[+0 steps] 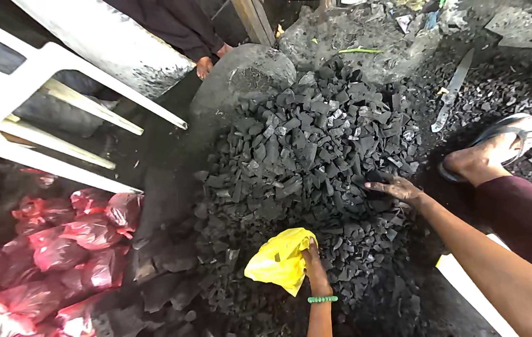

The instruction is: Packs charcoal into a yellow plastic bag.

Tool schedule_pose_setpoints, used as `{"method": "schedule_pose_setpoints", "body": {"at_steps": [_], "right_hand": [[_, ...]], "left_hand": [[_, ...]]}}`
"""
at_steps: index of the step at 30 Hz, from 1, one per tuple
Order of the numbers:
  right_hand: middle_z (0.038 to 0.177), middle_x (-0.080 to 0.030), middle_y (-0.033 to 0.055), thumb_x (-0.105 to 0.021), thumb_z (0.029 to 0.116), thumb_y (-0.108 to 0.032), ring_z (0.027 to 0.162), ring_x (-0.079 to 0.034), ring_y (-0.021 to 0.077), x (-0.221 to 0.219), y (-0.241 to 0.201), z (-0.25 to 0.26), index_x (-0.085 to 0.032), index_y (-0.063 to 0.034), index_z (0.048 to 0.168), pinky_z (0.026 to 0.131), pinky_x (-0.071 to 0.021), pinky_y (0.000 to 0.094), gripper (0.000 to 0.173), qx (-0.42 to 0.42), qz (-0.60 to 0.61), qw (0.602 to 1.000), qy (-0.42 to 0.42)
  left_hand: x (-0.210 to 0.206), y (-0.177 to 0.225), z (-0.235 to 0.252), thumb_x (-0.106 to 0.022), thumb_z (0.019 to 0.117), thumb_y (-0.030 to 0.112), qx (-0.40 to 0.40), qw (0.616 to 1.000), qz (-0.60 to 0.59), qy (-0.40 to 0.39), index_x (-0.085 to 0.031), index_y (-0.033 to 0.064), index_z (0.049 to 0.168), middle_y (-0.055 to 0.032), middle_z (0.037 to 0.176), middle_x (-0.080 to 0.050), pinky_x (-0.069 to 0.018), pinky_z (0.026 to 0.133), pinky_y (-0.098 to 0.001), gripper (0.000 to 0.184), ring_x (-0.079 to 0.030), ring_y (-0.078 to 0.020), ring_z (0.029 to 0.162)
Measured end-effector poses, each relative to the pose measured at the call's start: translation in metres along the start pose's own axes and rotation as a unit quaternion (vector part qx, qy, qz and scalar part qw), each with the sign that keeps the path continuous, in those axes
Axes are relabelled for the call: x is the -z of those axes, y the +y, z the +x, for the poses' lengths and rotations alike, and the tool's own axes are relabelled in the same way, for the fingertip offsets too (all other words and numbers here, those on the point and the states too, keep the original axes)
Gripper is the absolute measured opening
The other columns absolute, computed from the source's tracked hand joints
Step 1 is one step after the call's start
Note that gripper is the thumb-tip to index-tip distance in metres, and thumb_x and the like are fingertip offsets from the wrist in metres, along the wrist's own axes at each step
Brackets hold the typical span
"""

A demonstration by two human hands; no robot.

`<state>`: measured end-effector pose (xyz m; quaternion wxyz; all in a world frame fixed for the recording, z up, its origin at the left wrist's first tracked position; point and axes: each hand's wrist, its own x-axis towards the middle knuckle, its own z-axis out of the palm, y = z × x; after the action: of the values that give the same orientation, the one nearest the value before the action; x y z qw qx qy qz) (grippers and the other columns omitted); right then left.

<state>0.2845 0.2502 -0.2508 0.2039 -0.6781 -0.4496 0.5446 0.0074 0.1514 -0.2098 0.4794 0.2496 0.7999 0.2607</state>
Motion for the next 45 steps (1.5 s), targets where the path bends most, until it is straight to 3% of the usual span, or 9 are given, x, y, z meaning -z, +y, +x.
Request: {"method": "schedule_pose_setpoints", "body": {"at_steps": [5,10,16,29,31,34,38,41,45], "right_hand": [[0.160,-0.034,0.0285,-0.071,0.0902,-0.059,0.146,-0.036,0.0481,-0.028,-0.002,0.023,-0.032,-0.0038,0.159,0.116,-0.0305,0.0670,0.096,-0.047,-0.070,0.995,0.046],[0.146,-0.055,0.0262,-0.067,0.0970,-0.050,0.136,-0.050,0.0462,-0.023,-0.011,0.003,-0.054,-0.0074,0.147,0.112,-0.0352,0.0674,0.067,-0.016,-0.126,0.992,-0.013],[0.150,-0.052,0.0231,-0.066,0.0976,-0.051,0.137,-0.051,0.0443,-0.057,-0.012,-0.037,-0.033,-0.0173,0.162,0.113,-0.0372,0.0648,0.080,-0.045,-0.123,0.990,-0.049],[0.155,-0.048,0.0181,-0.074,0.0959,-0.020,0.145,-0.044,0.0346,-0.042,-0.025,-0.109,-0.046,-0.0131,0.155,0.120,-0.0313,0.0556,0.066,0.105,-0.070,0.922,-0.367],[0.140,-0.062,0.0160,-0.069,0.0966,-0.010,0.131,-0.057,0.0280,-0.013,-0.025,-0.097,-0.062,-0.0043,0.139,0.113,-0.0423,0.0483,0.044,0.094,0.027,0.942,-0.321],[0.118,-0.069,0.0198,-0.055,0.1043,-0.008,0.107,-0.066,0.0267,0.040,-0.002,-0.048,-0.067,0.0048,0.122,0.098,-0.0514,0.0466,0.025,0.086,0.064,0.993,-0.040],[0.148,-0.044,0.0361,-0.054,0.1077,-0.022,0.135,-0.047,0.0520,0.100,0.050,0.025,-0.050,0.0010,0.146,0.109,-0.0396,0.0652,0.045,-0.063,0.007,0.964,0.260],[0.159,-0.027,0.0366,-0.049,0.1091,-0.036,0.146,-0.030,0.0551,0.098,0.080,0.056,-0.038,-0.0017,0.156,0.115,-0.0288,0.0689,0.059,-0.141,0.004,0.944,0.298],[0.165,-0.020,0.0321,-0.050,0.1049,-0.050,0.153,-0.017,0.0530,0.028,0.076,0.064,-0.040,-0.0003,0.155,0.120,-0.0175,0.0702,0.071,-0.043,-0.074,0.950,0.300]], "left_hand": [[0.013,0.011,0.004,-0.042,0.1098,0.033,-0.103,0.994,0.035,-0.011,-0.036,-0.0045,0.153,-0.0287,0.157,-0.036,-0.0216,0.119,-0.0630,0.058,-0.032,-0.0407,0.148],[-0.001,0.054,0.021,-0.044,0.1095,0.040,-0.136,0.971,0.177,-0.082,-0.041,-0.0019,0.152,-0.0295,0.153,-0.044,-0.0293,0.116,-0.0607,0.059,-0.040,-0.0436,0.143],[-0.020,0.064,0.027,-0.043,0.1074,0.051,-0.133,0.911,0.375,-0.106,-0.047,0.0060,0.151,-0.0290,0.138,-0.058,-0.0380,0.107,-0.0675,0.063,-0.053,-0.0467,0.131],[0.019,-0.009,-0.012,-0.039,0.1096,0.041,-0.164,0.898,0.386,-0.136,-0.037,-0.0089,0.152,-0.0364,0.149,-0.044,-0.0247,0.112,-0.0743,0.065,-0.035,-0.0581,0.141],[0.018,-0.018,-0.015,-0.042,0.1082,0.041,-0.168,0.894,0.395,-0.128,-0.038,-0.0116,0.150,-0.0378,0.144,-0.049,-0.0211,0.113,-0.0752,0.068,-0.038,-0.0588,0.139],[0.007,-0.030,-0.014,-0.046,0.1067,0.039,-0.173,0.896,0.395,-0.102,-0.041,-0.0150,0.147,-0.0392,0.135,-0.055,-0.0141,0.112,-0.0779,0.067,-0.041,-0.0604,0.135],[0.000,-0.027,-0.009,-0.051,0.1037,0.042,-0.194,0.894,0.393,-0.093,-0.049,-0.0167,0.139,-0.0397,0.121,-0.062,-0.0157,0.108,-0.0811,0.068,-0.046,-0.0640,0.127],[0.000,-0.031,-0.005,-0.052,0.1017,0.041,-0.221,0.893,0.383,-0.088,-0.054,-0.0180,0.133,-0.0406,0.115,-0.063,-0.0162,0.106,-0.0816,0.067,-0.050,-0.0657,0.120],[0.002,-0.041,-0.003,-0.049,0.1002,0.047,-0.234,0.897,0.367,-0.077,-0.052,-0.0179,0.137,-0.0411,0.121,-0.061,-0.0120,0.107,-0.0821,0.074,-0.046,-0.0664,0.124]]}}
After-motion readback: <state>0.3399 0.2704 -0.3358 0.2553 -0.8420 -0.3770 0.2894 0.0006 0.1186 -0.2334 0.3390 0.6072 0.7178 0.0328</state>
